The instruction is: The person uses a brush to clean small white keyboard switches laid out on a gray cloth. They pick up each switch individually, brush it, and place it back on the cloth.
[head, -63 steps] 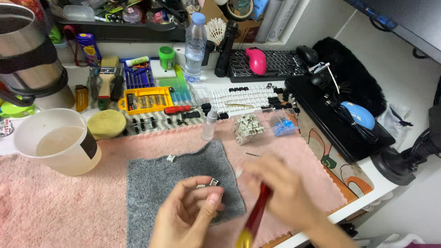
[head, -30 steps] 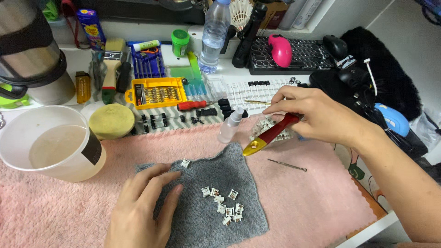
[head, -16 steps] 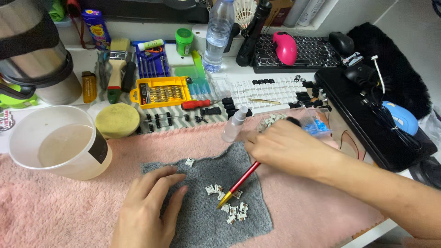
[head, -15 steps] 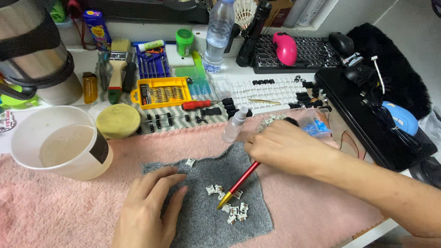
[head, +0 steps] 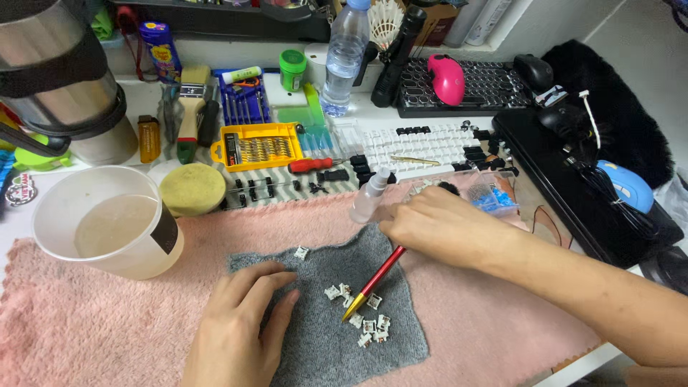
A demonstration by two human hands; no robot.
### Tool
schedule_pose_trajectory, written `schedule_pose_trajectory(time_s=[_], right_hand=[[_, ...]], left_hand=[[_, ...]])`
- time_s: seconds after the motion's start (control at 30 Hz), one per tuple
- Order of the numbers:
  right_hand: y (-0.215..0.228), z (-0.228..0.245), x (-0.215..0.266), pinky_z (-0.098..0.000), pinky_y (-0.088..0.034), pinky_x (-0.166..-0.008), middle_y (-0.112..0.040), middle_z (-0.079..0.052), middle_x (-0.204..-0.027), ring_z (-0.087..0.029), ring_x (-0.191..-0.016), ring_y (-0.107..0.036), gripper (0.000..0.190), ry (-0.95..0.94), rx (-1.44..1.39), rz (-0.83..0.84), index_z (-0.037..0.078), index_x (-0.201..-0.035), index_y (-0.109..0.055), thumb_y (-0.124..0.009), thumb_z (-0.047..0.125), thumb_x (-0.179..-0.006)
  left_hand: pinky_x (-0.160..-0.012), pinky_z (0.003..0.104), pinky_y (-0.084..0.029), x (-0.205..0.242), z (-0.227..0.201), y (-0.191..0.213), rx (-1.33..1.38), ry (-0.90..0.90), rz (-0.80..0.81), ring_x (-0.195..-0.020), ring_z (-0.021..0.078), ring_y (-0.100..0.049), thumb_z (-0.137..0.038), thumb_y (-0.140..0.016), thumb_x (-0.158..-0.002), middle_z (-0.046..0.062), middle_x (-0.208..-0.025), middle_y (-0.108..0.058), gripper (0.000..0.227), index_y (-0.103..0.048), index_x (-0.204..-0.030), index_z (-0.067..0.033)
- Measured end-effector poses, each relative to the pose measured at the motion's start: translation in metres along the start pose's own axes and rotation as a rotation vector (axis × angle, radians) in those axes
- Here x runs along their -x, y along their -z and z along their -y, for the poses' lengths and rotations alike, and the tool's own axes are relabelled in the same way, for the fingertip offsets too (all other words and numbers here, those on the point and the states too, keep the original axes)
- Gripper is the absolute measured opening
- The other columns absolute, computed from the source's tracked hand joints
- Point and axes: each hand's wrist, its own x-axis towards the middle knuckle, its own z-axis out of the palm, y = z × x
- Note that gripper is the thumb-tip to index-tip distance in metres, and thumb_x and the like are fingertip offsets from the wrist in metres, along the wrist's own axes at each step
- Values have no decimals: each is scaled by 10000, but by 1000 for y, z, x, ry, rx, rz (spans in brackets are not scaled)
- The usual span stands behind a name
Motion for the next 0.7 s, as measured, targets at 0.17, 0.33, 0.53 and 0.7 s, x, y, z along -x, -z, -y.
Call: schedule_pose_trajectory(time_s=[0.17, 0.33, 0.53, 0.7], right_hand=[[26, -2, 10, -603, -514, -509, -762, -76, -908, -396, -686, -762, 144, -2, -68, -12, 143, -1055, -609, -716, 79, -983], [63, -36, 43, -398, -746, -876, -915, 17, -1084, -198, -927, -875, 682, -29, -428, -113, 215, -1378, -842, -736, -104, -785], [57, -68, 53, -286, -454, -603, -810, 42, -766, -55, -653, -574, 356, -282, -672, -335, 77, -762, -737, -910, 296, -984], [33, -71, 41, -316, -408, -600, -724, 34, -808, -111, -648, -541, 184, -377, -720, -306, 134, -1053, -915, -925, 296, -967]], left_hand=[[-1010, 414, -592, -1, -2, 2, 18, 7, -5, -1085, 271, -758, -265, -755, -1055, 35, -1275, -809, 216, -829, -1219, -146], [-1036, 417, -595, 1, -2, 1, 9, 23, -2, -1119, 273, -762, -271, -764, -1048, 40, -1289, -805, 220, -836, -1220, -154], [-1026, 418, -594, 0, -1, 1, 30, 11, 3, -1107, 272, -763, -261, -766, -1044, 45, -1277, -808, 224, -833, -1220, -140], [-1024, 413, -588, 2, 2, -1, 16, 20, 4, -1099, 269, -766, -276, -752, -1051, 34, -1278, -818, 222, -840, -1211, -151]])
